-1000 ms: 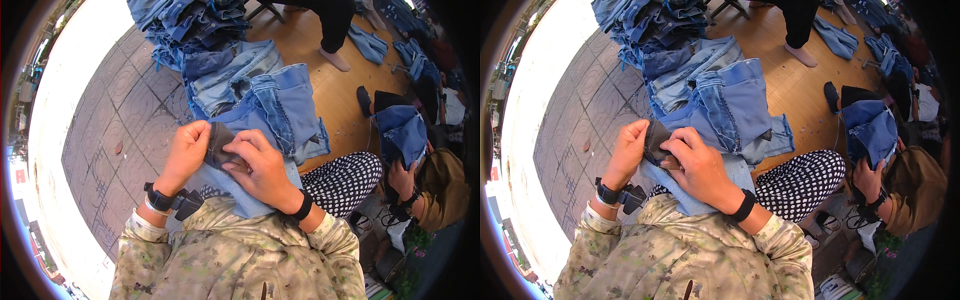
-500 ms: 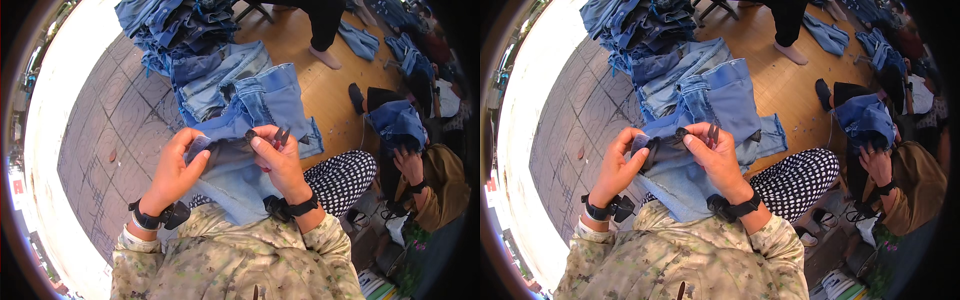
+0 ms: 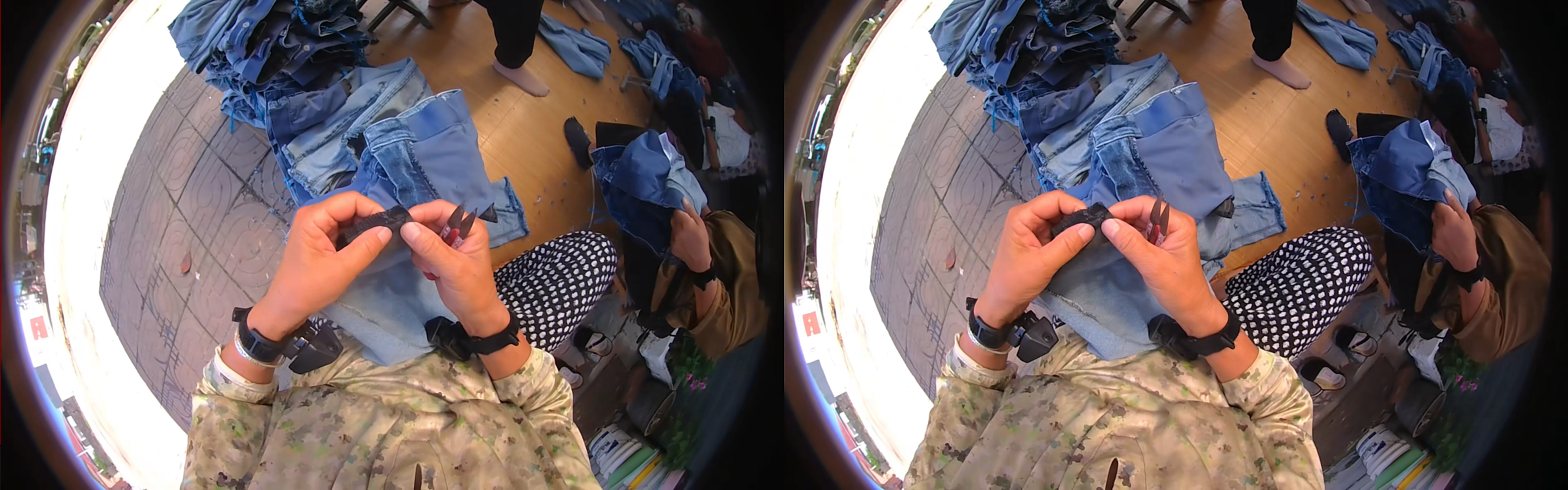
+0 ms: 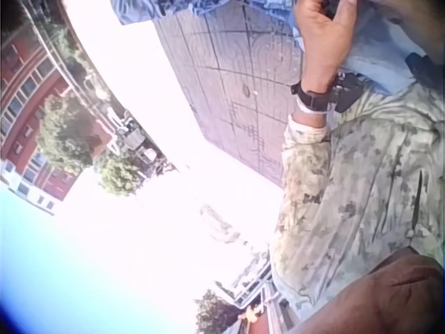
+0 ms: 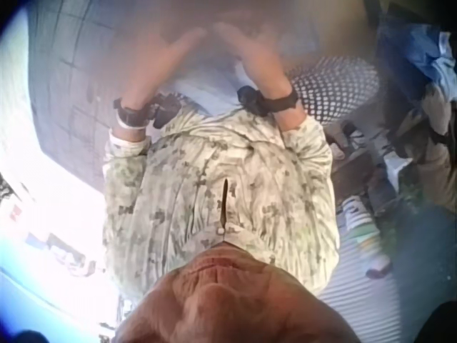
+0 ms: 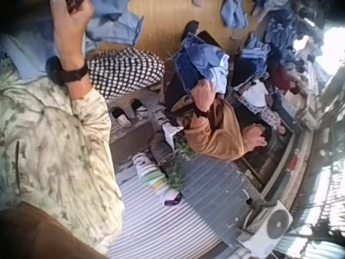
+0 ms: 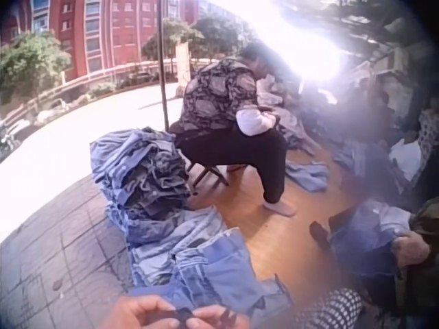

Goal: The person uses small shears to trim loose threads from the frayed leg openings and waistbands of denim garments. They rotate each piece to access different seams and labels before setting it aside and selecting another from the stack.

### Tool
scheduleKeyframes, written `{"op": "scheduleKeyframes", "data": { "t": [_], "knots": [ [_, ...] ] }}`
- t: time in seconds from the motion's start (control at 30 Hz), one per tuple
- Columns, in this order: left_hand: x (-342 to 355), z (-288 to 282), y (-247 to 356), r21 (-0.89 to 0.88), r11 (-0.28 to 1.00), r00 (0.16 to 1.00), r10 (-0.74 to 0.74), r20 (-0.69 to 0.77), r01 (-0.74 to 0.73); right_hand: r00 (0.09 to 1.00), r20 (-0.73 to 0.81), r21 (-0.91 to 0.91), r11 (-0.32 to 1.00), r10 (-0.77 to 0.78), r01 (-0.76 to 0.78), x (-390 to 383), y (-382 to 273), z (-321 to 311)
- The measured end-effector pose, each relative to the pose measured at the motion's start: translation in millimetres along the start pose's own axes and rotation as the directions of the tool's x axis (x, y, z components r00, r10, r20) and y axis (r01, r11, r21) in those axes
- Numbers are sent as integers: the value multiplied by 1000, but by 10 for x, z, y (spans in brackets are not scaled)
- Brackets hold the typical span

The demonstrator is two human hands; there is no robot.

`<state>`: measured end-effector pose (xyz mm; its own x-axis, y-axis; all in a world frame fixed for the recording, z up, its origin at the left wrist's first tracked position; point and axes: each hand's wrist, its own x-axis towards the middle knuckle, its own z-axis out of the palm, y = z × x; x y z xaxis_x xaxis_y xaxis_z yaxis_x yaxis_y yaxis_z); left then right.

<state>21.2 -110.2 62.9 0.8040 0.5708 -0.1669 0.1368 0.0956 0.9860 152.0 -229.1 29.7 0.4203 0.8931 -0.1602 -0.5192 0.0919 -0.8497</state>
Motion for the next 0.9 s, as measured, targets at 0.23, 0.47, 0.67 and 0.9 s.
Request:
{"op": "scheduleKeyframes", "data": {
  "t": [0.23, 0.47, 0.67, 0.9],
  "knots": [
    [-10, 39, -24, -44, 998, 992, -59, -108, 54, 973, -71, -220, 955, -219, 199, 31, 28, -21],
    [-42, 79, -22, 119, 992, 995, -39, -94, 50, 832, 143, -650, 583, -535, 487, 87, -22, 21],
    [-65, 80, -44, 78, 997, 994, 21, -104, -13, 966, -177, -202, 967, -190, 153, 83, -89, -169],
    [-95, 126, -46, -13, 998, 985, 61, -160, -64, 984, 66, -506, 844, -165, 175, -29, 21, 5]
  ]
}}
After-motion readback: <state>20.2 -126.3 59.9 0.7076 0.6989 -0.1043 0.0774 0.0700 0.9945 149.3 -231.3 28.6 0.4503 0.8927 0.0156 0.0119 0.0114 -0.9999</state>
